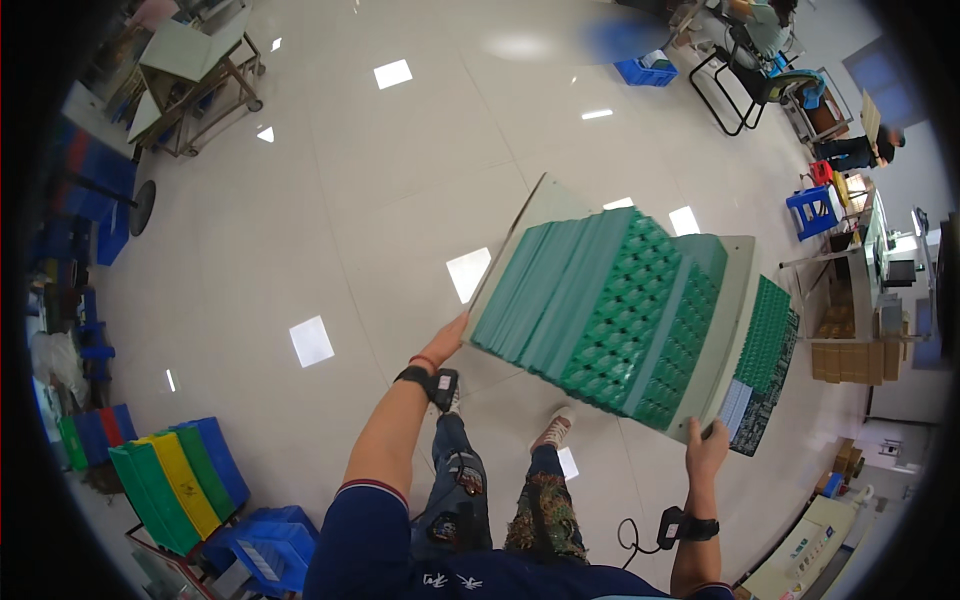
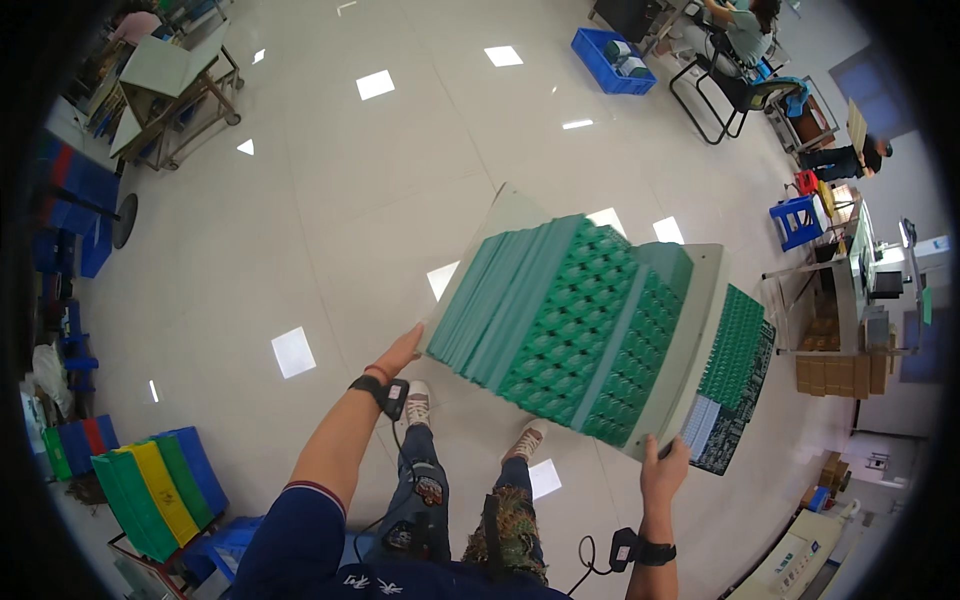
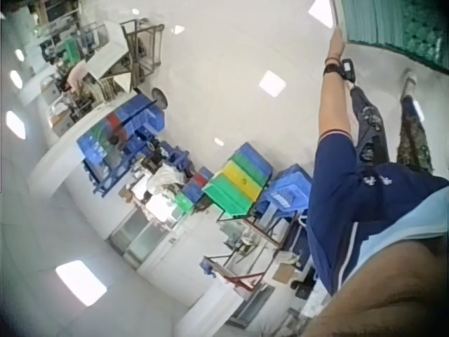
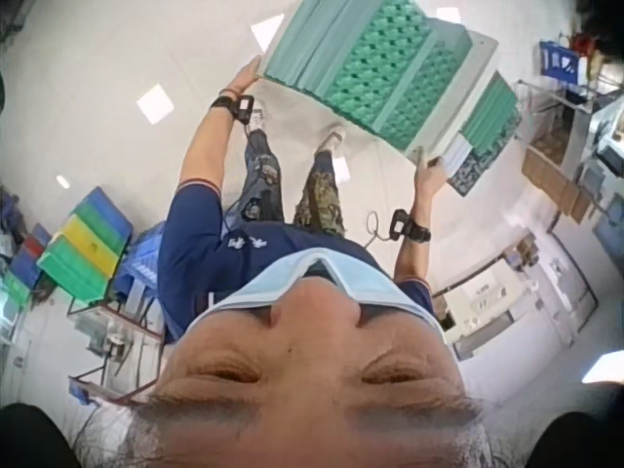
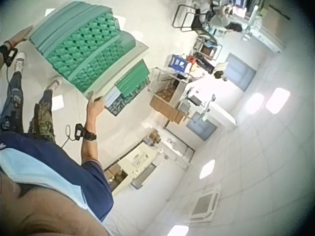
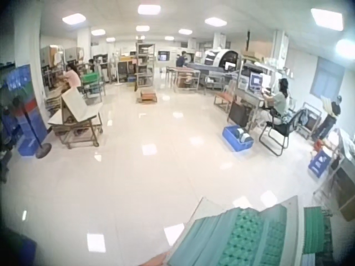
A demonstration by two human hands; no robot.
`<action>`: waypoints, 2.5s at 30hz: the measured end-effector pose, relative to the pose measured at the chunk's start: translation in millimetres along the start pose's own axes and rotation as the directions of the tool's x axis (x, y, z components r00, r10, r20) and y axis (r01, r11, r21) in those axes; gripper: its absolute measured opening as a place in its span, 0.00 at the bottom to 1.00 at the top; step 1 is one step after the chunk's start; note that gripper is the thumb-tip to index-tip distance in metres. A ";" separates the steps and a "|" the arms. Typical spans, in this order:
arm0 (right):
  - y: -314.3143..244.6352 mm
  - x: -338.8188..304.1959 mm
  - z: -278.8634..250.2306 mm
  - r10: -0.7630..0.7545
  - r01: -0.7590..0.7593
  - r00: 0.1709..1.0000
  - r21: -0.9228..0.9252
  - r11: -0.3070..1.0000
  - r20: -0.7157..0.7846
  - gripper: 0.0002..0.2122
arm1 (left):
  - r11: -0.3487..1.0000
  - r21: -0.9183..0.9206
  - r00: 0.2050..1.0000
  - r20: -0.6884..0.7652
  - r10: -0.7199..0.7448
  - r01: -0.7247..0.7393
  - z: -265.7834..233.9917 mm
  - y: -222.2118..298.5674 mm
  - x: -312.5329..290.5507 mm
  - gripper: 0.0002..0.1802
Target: The person is moving trays of electronic components and walking through the production floor.
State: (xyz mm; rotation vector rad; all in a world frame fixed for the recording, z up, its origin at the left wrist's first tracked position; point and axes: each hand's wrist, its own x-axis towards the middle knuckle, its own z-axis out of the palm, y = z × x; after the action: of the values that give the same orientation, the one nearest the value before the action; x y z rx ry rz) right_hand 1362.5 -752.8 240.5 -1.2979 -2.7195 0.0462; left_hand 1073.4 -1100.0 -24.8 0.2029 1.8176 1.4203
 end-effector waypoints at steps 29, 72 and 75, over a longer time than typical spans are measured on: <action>-252.5 -121.7 2.6 -0.826 0.386 0.443 0.757 0.527 0.349 0.18 | 0.865 0.408 0.877 -0.247 0.412 -0.292 -52.7 210.5 -301.1 0.28; -182.6 17.5 45.1 -0.771 -0.305 0.299 0.822 0.481 0.562 0.18 | 0.331 0.799 0.659 -0.601 0.452 0.502 -235.4 99.1 -281.4 0.26; -159.3 18.7 48.5 -0.755 -0.304 0.354 0.831 0.465 0.552 0.18 | 0.240 0.820 0.657 -0.563 0.502 0.519 -230.5 102.9 -275.2 0.26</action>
State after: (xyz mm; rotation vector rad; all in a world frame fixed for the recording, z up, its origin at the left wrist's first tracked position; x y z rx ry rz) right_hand 1221.6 -837.3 207.5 -0.3414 -2.5883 2.4970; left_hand 1068.1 -1390.5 209.7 0.2109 3.2824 -0.1192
